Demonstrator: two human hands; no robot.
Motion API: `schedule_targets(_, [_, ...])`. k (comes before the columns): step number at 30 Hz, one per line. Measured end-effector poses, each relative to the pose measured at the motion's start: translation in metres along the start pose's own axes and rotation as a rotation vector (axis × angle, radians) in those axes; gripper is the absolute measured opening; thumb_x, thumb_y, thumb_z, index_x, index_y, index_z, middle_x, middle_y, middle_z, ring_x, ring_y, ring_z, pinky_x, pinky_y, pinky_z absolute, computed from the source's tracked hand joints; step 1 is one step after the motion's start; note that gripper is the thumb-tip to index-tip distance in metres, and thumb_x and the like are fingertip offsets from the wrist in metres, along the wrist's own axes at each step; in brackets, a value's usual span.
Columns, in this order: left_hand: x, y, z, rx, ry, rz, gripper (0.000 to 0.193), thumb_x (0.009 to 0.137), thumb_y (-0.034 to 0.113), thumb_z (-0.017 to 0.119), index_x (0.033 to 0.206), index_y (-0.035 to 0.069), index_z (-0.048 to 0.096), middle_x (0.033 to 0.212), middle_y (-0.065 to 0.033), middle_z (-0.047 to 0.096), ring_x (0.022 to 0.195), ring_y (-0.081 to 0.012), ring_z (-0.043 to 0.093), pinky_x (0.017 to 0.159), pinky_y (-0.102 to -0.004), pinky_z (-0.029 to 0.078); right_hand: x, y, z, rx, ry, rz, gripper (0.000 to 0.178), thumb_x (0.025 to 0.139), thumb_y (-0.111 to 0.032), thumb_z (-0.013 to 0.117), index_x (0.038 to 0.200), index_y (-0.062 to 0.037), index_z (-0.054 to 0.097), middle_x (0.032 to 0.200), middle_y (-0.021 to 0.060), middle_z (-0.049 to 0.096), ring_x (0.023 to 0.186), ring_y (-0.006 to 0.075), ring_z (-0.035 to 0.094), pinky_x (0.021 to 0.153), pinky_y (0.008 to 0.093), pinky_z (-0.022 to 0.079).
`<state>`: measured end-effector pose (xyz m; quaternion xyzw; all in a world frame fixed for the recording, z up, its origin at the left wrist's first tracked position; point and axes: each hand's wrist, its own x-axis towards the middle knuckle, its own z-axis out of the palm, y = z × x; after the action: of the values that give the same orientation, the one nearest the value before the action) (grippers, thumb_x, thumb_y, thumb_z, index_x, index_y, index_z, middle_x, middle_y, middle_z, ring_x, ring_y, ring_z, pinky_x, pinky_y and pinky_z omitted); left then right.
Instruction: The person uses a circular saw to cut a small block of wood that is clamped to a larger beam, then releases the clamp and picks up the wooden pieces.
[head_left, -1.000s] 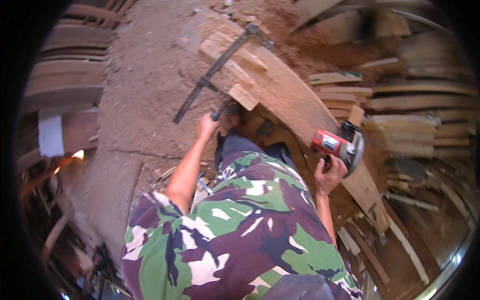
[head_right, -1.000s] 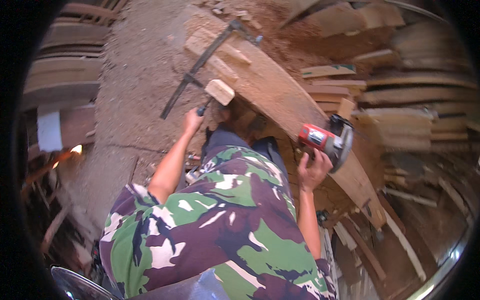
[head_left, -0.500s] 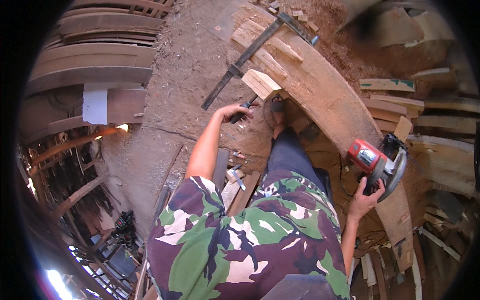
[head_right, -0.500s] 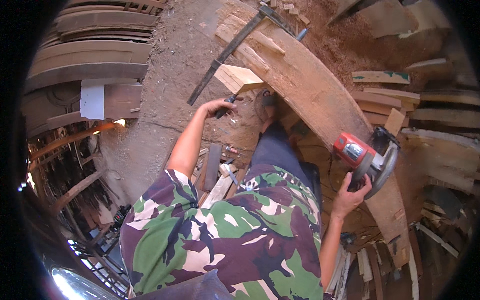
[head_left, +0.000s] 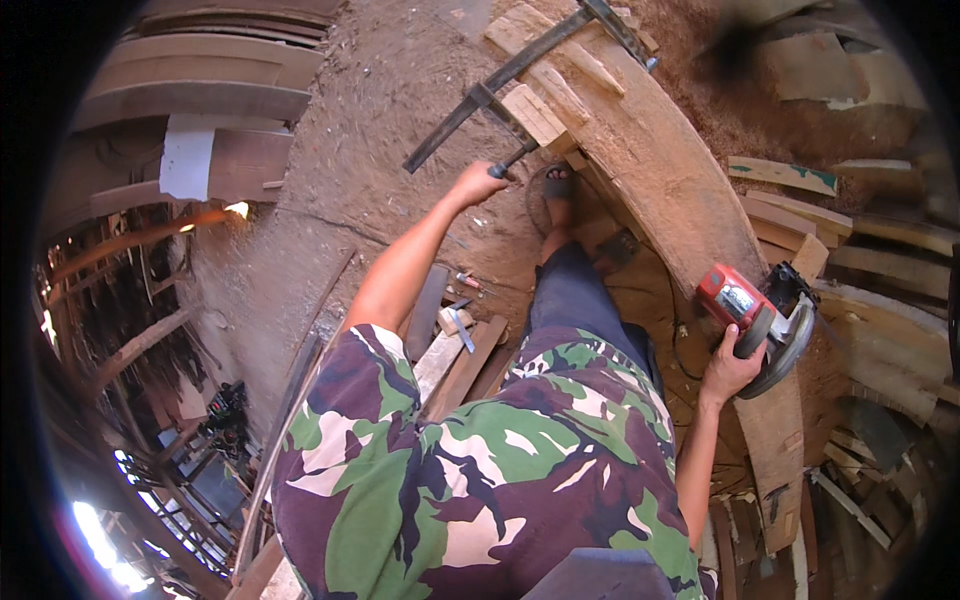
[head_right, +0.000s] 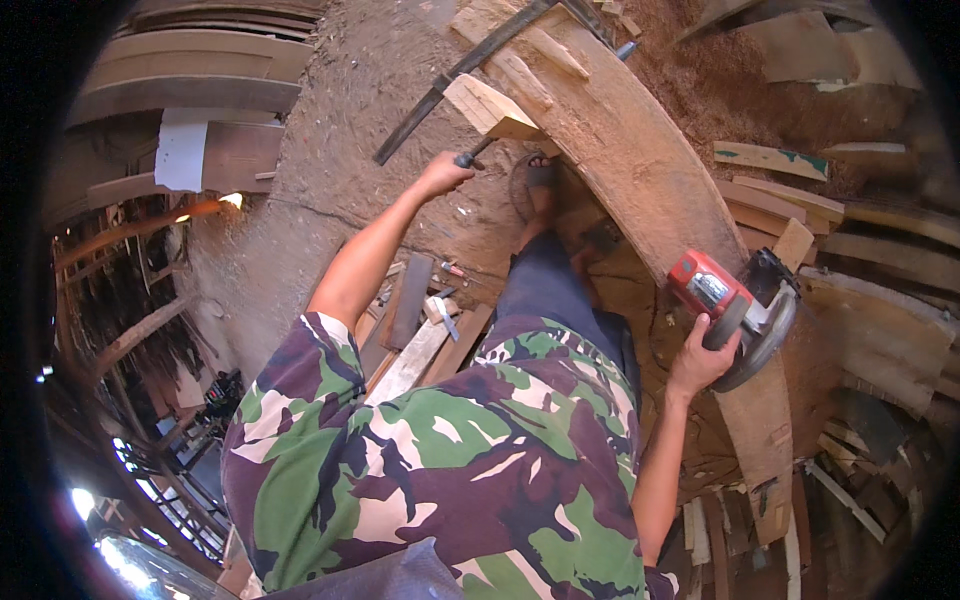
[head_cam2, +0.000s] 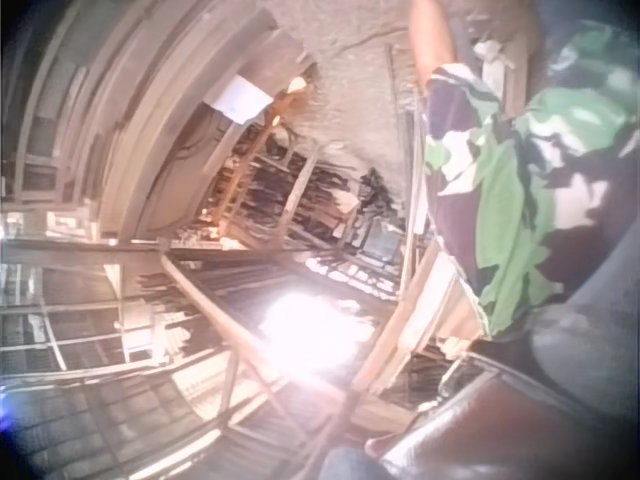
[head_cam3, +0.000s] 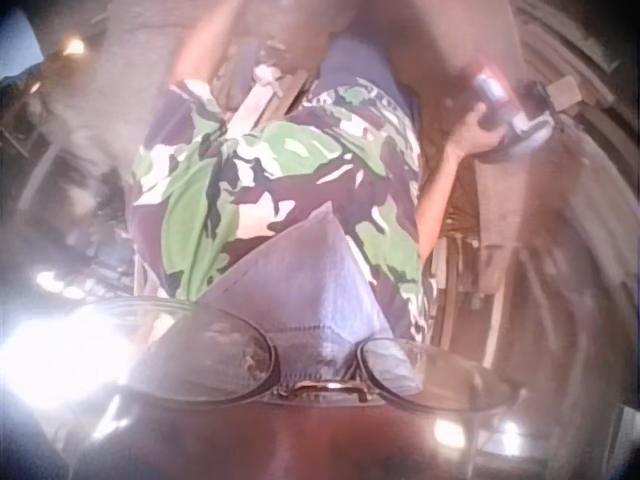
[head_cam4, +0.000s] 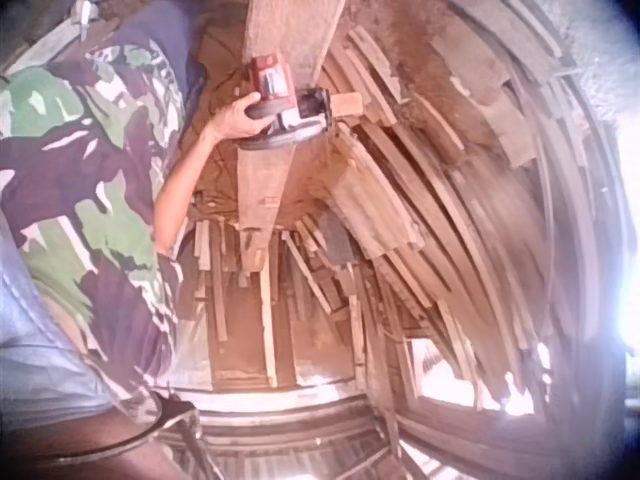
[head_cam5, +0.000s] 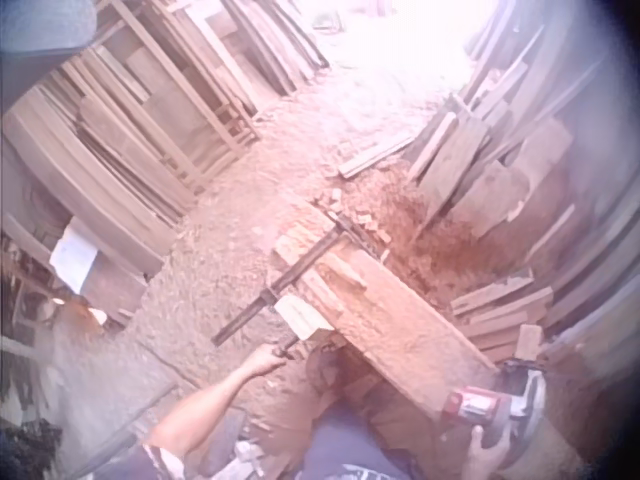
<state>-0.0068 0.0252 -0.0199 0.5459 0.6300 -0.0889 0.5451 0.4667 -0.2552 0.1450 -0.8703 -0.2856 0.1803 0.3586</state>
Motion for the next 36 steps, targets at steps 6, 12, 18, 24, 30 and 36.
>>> schedule_targets(6, [-0.018,0.030,0.061,0.489,0.875,-0.090,0.023,0.089,0.027,0.069,0.110,0.026,0.078,0.090,-0.0165,0.079,0.088,-0.0394,0.078,0.076,-0.0533,0.061,-0.009,0.001,-0.002,-0.032,0.086,-0.075,0.031,0.097,-0.009,0.072,0.123,0.0084,0.069,0.104,0.0116,0.075,0.093,0.0220,0.069,0.083,0.0379,0.055])
schedule_targets(12, [-0.027,0.034,0.070,0.463,0.956,-0.042,0.043,0.084,0.022,0.077,0.127,0.017,0.072,0.104,-0.0165,0.076,0.100,-0.0356,0.074,0.090,-0.0495,0.058,-0.037,-0.004,-0.049,0.195,-0.068,-0.151,0.026,0.095,-0.003,0.072,0.119,0.0068,0.068,0.096,0.0054,0.068,0.085,0.0163,0.062,0.075,0.0326,0.052])
schedule_targets(18, [-0.088,0.068,0.066,0.125,0.956,0.433,0.076,0.094,0.032,0.077,0.162,0.014,0.047,0.125,-0.0176,0.061,0.106,-0.0303,0.064,0.098,-0.0419,0.053,-0.074,-0.095,-0.064,0.346,-0.373,-0.258,0.020,0.089,-0.006,0.078,0.104,0.0012,0.068,0.081,0.0000,0.062,0.072,0.0105,0.057,0.066,0.0277,0.047])
schedule_targets(24, [-0.218,0.143,0.035,-0.638,0.605,0.676,0.076,0.101,0.025,0.063,0.169,0.008,0.033,0.113,-0.0081,0.063,0.099,-0.0182,0.058,0.094,-0.0348,0.049,-0.075,-0.173,-0.047,0.398,-0.711,-0.580,0.035,0.083,-0.002,0.077,0.116,0.0050,0.071,0.088,0.0099,0.073,0.078,0.0180,0.071,0.074,0.0316,0.055])
schedule_targets(30, [-0.232,0.144,0.021,-0.731,0.548,0.582,0.078,0.101,0.016,0.061,0.170,0.003,0.030,0.106,0.0000,0.051,0.092,-0.0095,0.050,0.086,-0.0267,0.047,-0.077,-0.271,-0.028,0.291,-0.872,-0.572,0.044,0.078,0.002,0.075,0.121,0.0030,0.069,0.090,0.0191,0.075,0.078,0.0327,0.077,0.073,0.0357,0.059])
schedule_targets(36, [-0.221,0.155,0.017,-0.666,0.496,0.482,0.079,0.094,-0.001,0.061,0.169,0.003,0.034,0.103,0.0029,0.047,0.088,-0.0064,0.048,0.078,-0.0216,0.046,-0.073,-0.293,-0.016,0.199,-0.822,-0.551,0.046,0.078,0.002,0.077,0.123,0.0027,0.067,0.093,0.0209,0.075,0.083,0.0370,0.078,0.074,0.0385,0.060])
